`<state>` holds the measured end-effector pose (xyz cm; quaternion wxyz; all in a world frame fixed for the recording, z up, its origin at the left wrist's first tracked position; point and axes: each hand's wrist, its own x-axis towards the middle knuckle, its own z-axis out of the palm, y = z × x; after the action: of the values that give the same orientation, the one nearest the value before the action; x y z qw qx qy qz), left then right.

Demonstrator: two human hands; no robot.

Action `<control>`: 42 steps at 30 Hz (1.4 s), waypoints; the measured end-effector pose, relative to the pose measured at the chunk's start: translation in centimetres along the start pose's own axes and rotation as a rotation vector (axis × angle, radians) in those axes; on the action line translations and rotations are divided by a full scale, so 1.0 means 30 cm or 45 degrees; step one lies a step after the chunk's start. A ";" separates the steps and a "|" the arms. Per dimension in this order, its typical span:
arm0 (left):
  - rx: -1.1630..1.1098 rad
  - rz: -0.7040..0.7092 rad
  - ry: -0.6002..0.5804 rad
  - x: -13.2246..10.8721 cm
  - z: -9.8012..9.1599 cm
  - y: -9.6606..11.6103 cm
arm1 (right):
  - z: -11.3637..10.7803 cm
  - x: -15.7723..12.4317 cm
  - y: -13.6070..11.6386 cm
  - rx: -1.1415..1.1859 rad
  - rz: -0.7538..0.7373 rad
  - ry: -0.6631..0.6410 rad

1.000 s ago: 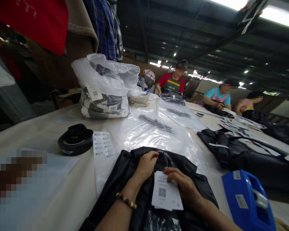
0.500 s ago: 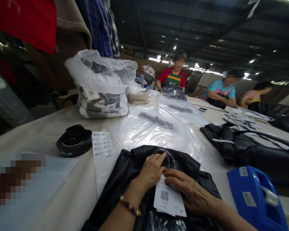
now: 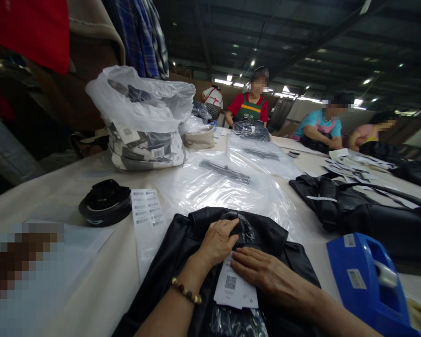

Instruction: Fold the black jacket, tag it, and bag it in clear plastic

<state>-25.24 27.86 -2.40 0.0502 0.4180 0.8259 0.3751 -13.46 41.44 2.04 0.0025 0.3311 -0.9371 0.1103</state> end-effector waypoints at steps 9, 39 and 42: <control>0.077 0.089 -0.114 -0.016 -0.024 0.018 | 0.001 -0.053 -0.040 0.161 0.262 -0.038; 0.078 0.029 -0.332 -0.020 -0.033 0.015 | -0.013 -0.117 0.063 1.485 1.657 0.496; 0.059 0.016 -0.336 -0.017 -0.032 0.013 | 0.009 -0.136 0.090 1.534 1.656 0.579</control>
<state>-25.04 27.09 -1.57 0.1463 0.4700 0.8179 0.2980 -11.93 45.94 0.91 -0.0487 -0.3464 -0.6998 0.6228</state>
